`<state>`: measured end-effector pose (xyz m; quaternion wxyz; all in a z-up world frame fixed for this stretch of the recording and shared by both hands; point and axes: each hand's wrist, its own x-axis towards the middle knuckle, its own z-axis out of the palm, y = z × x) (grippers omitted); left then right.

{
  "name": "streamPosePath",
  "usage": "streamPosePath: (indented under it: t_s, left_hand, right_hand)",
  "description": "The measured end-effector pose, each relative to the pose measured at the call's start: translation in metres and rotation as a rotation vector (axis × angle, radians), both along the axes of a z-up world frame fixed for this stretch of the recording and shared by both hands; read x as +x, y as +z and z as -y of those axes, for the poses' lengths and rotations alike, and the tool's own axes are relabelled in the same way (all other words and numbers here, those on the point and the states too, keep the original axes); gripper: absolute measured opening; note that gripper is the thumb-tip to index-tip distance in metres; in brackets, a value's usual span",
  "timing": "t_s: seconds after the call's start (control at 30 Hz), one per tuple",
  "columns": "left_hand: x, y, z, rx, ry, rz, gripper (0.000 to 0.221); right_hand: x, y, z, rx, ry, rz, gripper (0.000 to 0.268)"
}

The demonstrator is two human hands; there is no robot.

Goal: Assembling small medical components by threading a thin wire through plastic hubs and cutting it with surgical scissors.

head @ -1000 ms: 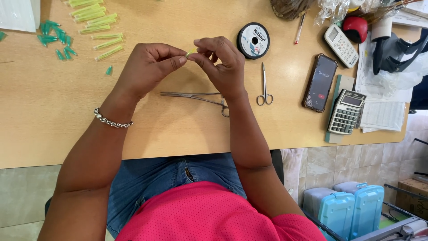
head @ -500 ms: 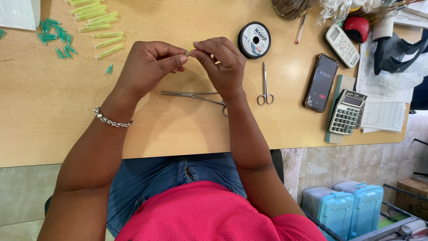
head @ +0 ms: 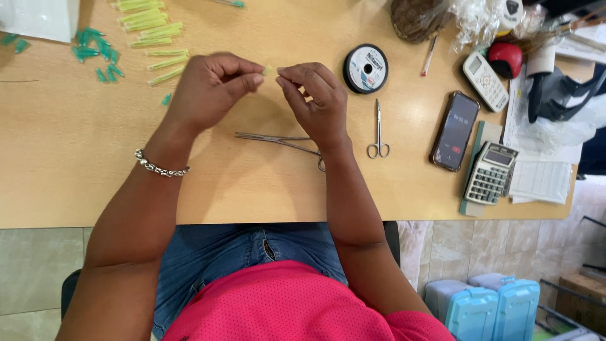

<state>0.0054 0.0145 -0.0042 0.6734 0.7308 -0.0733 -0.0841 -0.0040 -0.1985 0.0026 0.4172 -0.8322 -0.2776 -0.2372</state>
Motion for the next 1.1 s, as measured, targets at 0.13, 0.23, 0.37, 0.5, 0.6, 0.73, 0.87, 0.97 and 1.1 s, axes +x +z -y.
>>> streamPosePath:
  t_s: [0.13, 0.23, 0.37, 0.5, 0.6, 0.73, 0.87, 0.97, 1.1]
  left_hand:
    - [0.021, -0.023, -0.058, 0.434, 0.2, 0.627, 0.01]
    - [0.026, -0.042, -0.1, 0.791, 0.292, 0.736, 0.01]
    - [0.024, -0.044, -0.105, 0.969, 0.293, 0.582, 0.012]
    - [0.027, -0.057, -0.105, 1.21, 0.276, 0.554, 0.016]
    - [0.029, -0.055, -0.102, 1.175, 0.308, 0.572, 0.021]
    - [0.028, -0.053, -0.093, 0.983, 0.324, 0.629, 0.019]
    - [0.03, -0.059, -0.085, 0.965, 0.331, 0.737, 0.012]
    - [0.028, -0.057, -0.074, 0.887, 0.339, 0.793, 0.005]
    - [0.019, -0.033, -0.035, 0.493, 0.261, 0.739, 0.011]
  right_hand:
    - [0.002, -0.004, 0.002, -0.041, -0.03, -0.007, 0.007]
    - [0.002, -0.003, 0.002, -0.054, -0.039, -0.025, 0.005]
    - [0.005, -0.007, 0.005, -0.081, -0.042, -0.02, 0.006]
    - [0.008, -0.007, 0.012, -0.114, -0.082, -0.01, 0.006]
    - [0.018, -0.019, 0.028, -0.204, -0.222, -0.007, 0.012]
    - [0.022, -0.022, 0.055, -0.464, -0.725, -0.317, 0.087]
    - [0.026, -0.024, 0.077, -0.394, -0.826, -0.541, 0.106]
    - [0.031, -0.03, 0.087, -0.37, -0.836, -0.6, 0.097]
    - [0.026, -0.022, 0.087, -0.085, -0.585, -0.372, 0.088]
